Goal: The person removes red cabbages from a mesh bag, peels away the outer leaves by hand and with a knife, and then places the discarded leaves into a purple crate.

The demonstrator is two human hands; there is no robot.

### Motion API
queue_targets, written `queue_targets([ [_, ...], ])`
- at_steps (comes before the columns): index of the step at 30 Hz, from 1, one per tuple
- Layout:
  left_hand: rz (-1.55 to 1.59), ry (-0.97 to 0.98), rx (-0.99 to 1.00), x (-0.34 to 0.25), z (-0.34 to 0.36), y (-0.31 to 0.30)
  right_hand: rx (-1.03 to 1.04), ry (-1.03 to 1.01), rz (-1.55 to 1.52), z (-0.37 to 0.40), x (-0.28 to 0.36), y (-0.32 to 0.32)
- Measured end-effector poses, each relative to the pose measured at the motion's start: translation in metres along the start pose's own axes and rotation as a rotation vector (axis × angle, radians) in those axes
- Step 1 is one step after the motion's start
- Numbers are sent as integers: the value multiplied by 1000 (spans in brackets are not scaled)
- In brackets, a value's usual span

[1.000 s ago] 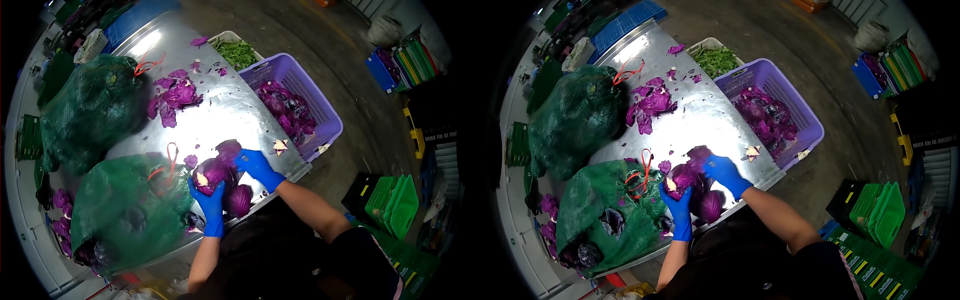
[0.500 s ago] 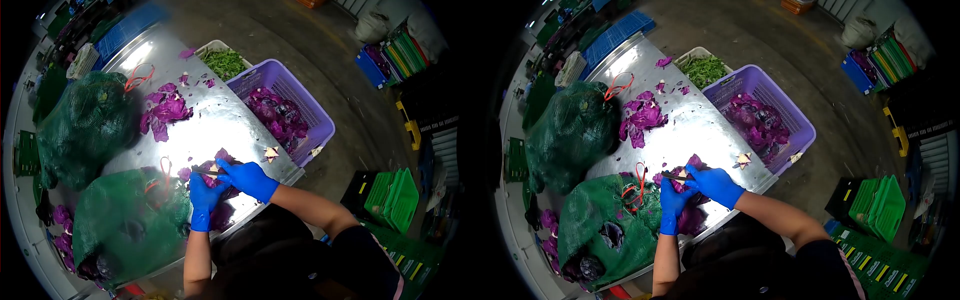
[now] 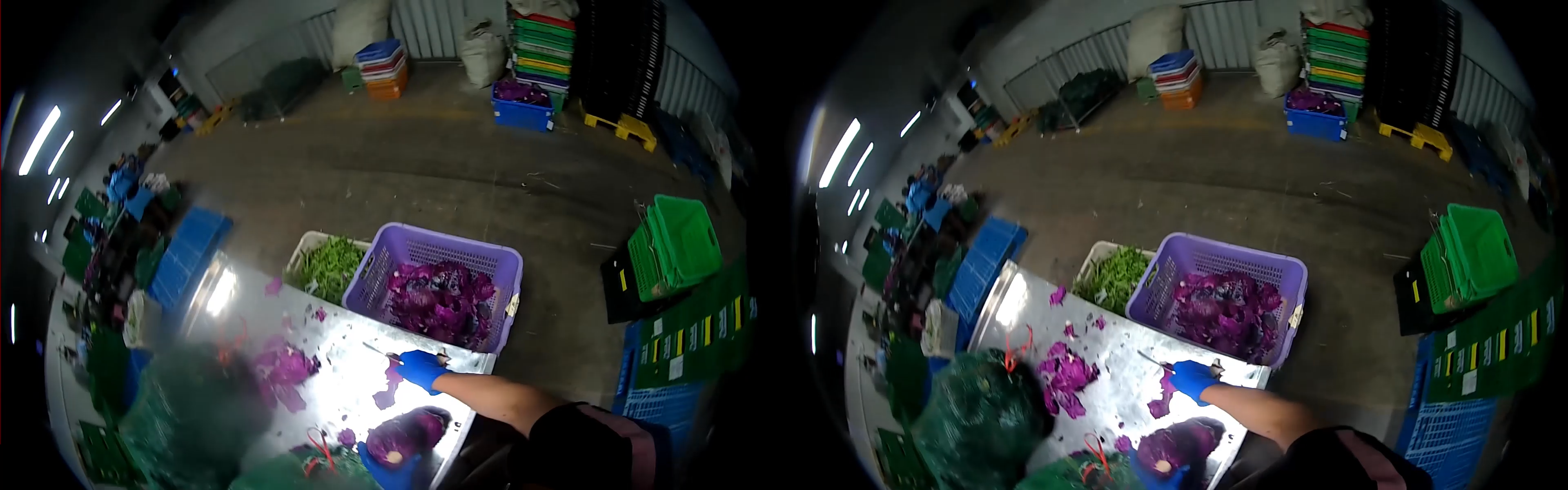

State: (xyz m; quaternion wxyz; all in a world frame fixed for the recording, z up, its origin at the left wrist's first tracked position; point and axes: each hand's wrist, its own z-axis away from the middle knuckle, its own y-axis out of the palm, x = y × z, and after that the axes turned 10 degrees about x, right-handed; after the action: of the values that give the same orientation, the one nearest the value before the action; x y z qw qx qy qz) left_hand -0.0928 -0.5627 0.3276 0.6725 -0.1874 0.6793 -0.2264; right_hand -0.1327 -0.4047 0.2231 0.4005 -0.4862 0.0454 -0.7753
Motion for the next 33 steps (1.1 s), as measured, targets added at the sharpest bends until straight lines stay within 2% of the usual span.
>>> queue_targets([
  [1, -128, -32, 11, 30, 24, 0, 10, -107, -17, 19, 12, -3],
  [3, 140, -99, 4, 48, 94, 0, 41, -322, -56, 59, 37, -9],
  [4, 119, -172, 17, 58, 123, 1, 154, -331, 10, 65, 41, -1],
  [5, 87, -153, -45, 67, 148, 9, 267, -344, 75, 72, 46, 6],
  [7, 48, -177, -49, 64, 173, 14, 326, -436, 173, 79, 37, 35],
  [9, 34, -174, -48, 58, 179, 12, 434, -462, 128, 85, 35, 32],
  [13, 57, -183, -58, 56, 184, 15, 469, -418, 39, 83, 27, 34],
  [19, 92, -207, -97, 54, 193, 12, 441, -539, -184, 60, -3, 56],
  [22, 101, -237, -85, 50, 192, 11, 555, -351, -304, 81, 15, 31],
  [25, -19, -248, -50, 42, 189, 6, 483, -391, -225, 66, 1, 47],
  [27, -95, -251, -39, 40, 189, 4, 505, -369, -269, 64, -1, 51],
  [28, -83, -245, -44, 42, 188, 5, 516, -358, -290, 64, -2, 52],
  [31, 8, -217, -68, 53, 189, 9, 379, -427, -145, 66, -5, 54],
  [33, 56, -188, -85, 61, 185, 12, 405, -450, -158, 65, -8, 52],
])
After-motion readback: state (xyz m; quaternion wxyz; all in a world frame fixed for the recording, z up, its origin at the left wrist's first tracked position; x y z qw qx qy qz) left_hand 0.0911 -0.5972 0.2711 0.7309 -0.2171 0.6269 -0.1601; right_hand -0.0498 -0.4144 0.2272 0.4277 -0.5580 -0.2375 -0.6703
